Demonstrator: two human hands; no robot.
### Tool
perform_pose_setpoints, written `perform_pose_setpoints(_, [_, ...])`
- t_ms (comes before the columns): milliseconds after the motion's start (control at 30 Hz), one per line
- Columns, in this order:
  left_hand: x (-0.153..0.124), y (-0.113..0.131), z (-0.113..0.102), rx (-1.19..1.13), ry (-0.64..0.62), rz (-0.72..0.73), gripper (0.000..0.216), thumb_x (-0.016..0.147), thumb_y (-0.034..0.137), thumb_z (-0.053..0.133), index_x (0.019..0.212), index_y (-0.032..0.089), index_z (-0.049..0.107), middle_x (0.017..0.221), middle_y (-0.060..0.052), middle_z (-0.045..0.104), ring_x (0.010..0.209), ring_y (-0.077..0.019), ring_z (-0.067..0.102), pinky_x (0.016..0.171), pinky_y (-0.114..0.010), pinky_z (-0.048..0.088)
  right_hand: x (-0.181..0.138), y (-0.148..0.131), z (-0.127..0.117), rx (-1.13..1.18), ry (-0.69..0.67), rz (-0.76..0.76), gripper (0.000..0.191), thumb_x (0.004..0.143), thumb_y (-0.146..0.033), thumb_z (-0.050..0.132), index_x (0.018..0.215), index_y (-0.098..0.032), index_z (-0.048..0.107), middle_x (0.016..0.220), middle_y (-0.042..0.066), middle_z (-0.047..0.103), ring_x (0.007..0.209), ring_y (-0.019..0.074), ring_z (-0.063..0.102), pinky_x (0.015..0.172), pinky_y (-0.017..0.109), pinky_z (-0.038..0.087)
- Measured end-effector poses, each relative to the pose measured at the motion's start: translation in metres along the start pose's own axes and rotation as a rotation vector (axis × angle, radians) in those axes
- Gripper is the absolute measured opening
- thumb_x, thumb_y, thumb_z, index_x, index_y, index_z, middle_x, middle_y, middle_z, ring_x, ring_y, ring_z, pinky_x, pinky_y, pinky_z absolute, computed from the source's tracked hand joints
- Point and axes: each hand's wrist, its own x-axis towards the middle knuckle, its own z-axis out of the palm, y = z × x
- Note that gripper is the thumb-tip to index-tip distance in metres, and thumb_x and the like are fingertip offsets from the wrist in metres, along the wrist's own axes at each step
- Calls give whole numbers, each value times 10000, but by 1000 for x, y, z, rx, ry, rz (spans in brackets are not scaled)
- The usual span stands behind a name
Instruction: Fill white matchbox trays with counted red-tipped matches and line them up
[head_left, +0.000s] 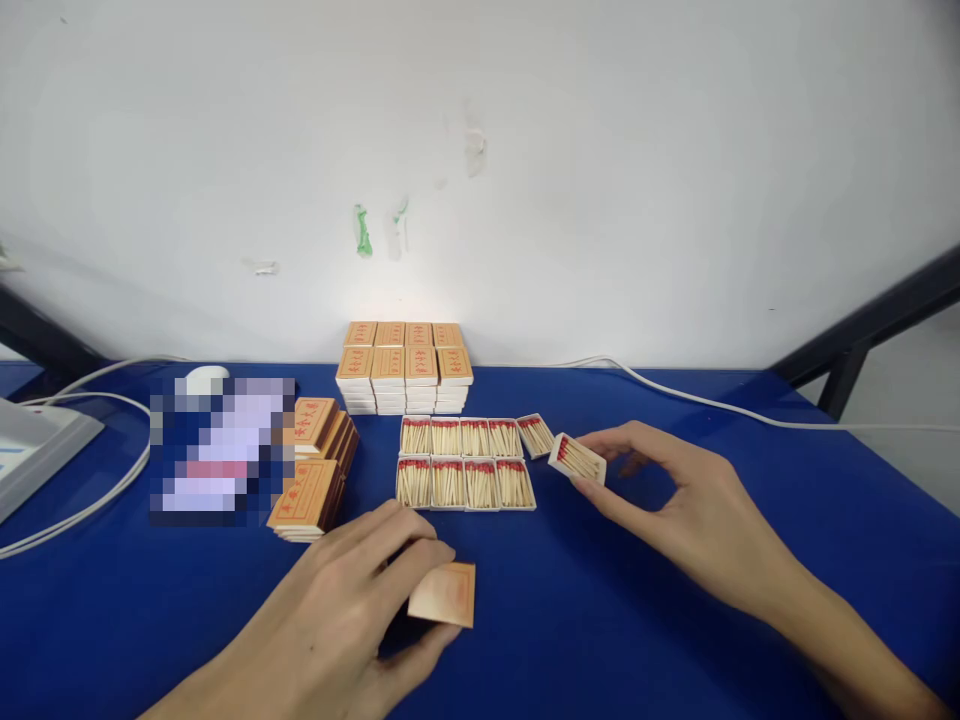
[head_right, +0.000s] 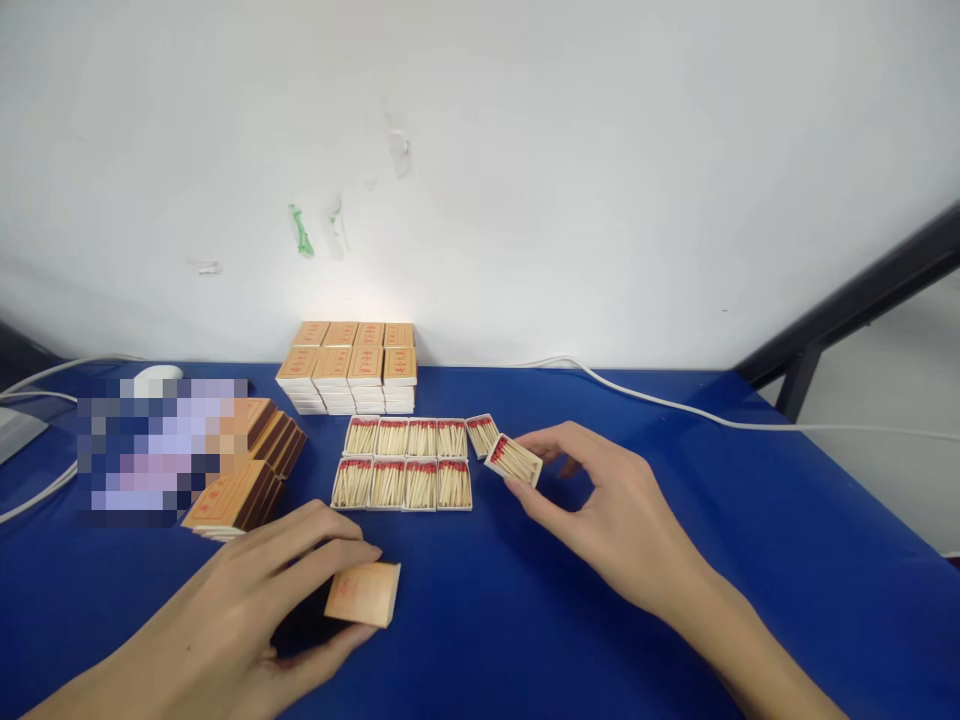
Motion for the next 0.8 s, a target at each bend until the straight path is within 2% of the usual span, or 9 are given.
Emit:
perform_pose_setpoints(67, [0, 0, 4, -32, 61, -24, 236, 1067, 164, 728, 1277, 264, 690, 1146, -12, 738, 974, -176, 767, 848, -308, 661, -3, -7, 4, 13, 29, -101, 253, 1042, -466, 803, 1229, -295, 802, 1010, 18, 807, 822, 199, 723, 737, 348, 596])
perform_pose_setpoints(133, [-1, 0, 8, -57, 111, -47, 271, 1084, 201, 741, 1338, 277, 685, 1179, -12, 736, 995, -160, 778, 879, -275, 656, -7, -15, 11, 72, -7, -211, 214, 1039, -351, 807, 1242, -289, 781, 1001, 6, 791, 796, 169, 709, 709, 311, 597])
perform_pose_setpoints(233, [-4, 2, 13, -87, 117, -62, 251, 1089, 237, 757, 1329, 277, 695, 1175, -6, 738, 988, -143, 786, 874, -236, 651, -15, -26, 24, 167, -72, -351, 289, 1011, -218, 802, 1292, -263, 749, 1081, 24, 804, 859, 157, 742, 727, 273, 623])
perform_pose_setpoints(300, [-6, 3, 15, -83, 124, -51, 213, 1099, 273, 758, 1303, 260, 696, 1144, -7, 743, 950, -140, 788, 847, -231, 653, -20, -31, 33, 205, -102, -403, 320, 999, -206, 815, 1307, -248, 738, 1106, 36, 799, 911, 162, 763, 761, 270, 636])
perform_pose_setpoints(433, [-9, 2, 17, -14, 119, -15, 193, 1143, 354, 721, 1295, 240, 685, 1119, -23, 749, 901, -151, 791, 807, -247, 665, -23, -36, 44, 234, -116, -434, 315, 977, -188, 826, 1273, -233, 732, 1064, 33, 777, 896, 168, 747, 757, 293, 628])
perform_pose_setpoints(600, [-8, 0, 18, 54, 141, 9, 215, 1179, 386, 668, 1329, 235, 697, 1136, -36, 757, 922, -147, 812, 833, -230, 678, -23, -33, 43, 267, -139, -430, 343, 956, -202, 851, 1275, -225, 727, 1037, 24, 747, 852, 159, 713, 707, 293, 595])
perform_pose_setpoints(800, [-6, -3, 18, 82, 134, 55, 239, 1190, 386, 648, 1345, 214, 704, 1154, -51, 769, 953, -156, 817, 855, -242, 690, -25, -32, 42, 253, -190, -417, 340, 951, -175, 852, 1265, -226, 733, 1069, 25, 754, 901, 158, 721, 745, 281, 596])
